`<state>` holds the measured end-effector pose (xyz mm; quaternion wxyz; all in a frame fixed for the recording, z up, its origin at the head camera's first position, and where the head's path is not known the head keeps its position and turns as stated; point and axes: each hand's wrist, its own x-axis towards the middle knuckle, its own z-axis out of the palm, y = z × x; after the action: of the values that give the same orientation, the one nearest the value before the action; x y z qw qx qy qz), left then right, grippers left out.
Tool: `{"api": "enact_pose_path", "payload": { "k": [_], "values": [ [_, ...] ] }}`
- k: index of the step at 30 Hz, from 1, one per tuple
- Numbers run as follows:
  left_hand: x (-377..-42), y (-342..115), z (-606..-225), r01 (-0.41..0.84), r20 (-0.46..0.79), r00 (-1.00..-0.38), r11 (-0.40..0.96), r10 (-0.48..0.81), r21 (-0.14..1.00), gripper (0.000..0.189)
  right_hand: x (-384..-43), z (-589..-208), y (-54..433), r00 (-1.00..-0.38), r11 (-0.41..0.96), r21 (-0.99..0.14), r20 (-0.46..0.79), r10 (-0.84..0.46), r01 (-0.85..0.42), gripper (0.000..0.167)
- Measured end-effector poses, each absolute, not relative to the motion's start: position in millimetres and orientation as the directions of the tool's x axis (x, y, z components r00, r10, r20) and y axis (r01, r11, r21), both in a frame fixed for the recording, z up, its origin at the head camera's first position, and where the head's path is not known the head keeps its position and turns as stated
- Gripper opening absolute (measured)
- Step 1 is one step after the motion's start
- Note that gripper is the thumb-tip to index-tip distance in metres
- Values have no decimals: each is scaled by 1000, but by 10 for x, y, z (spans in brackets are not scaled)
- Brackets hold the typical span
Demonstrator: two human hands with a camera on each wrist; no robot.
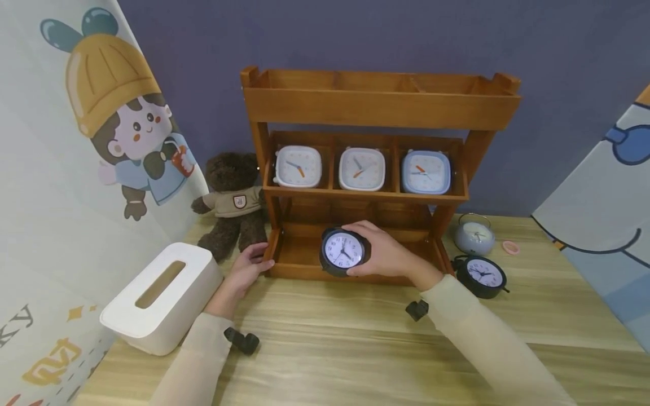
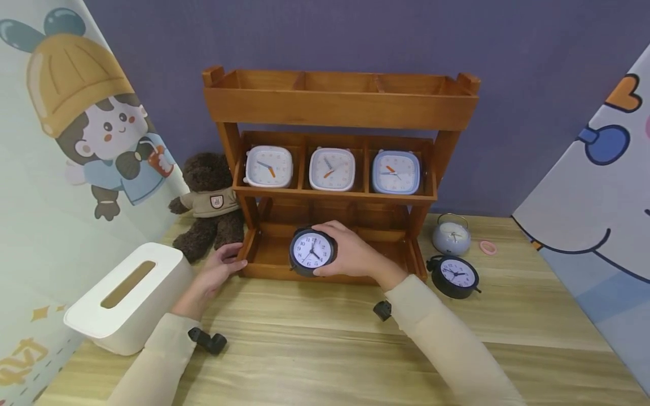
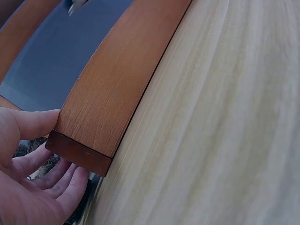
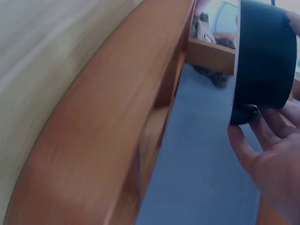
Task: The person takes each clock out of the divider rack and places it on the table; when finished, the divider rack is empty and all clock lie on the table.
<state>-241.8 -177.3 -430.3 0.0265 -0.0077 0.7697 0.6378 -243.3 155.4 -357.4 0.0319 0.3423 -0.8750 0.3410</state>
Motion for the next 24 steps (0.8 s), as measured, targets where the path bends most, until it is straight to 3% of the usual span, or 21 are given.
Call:
{"api": "enact_pose_path", "payload": {
  "k": [10, 20, 24],
  "values": [
    [-2427, -1773, -4314, -54, -59, -998, 192, 19, 980, 53, -2140, -3569, 2438, -804, 612, -545, 231, -547, -573, 89],
    [-2447, -1774, -4319, -60, -63, -998, 188, 11, 980, 53, -1780, -3638, 3109, -757, 626, -427, 328, -565, -653, 90],
    [-2433, -1772, -4313, -63, -67, -998, 183, 16, 981, 53, -1603, -3700, 3356, -755, 616, -438, 339, -562, -655, 91]
  ]
}}
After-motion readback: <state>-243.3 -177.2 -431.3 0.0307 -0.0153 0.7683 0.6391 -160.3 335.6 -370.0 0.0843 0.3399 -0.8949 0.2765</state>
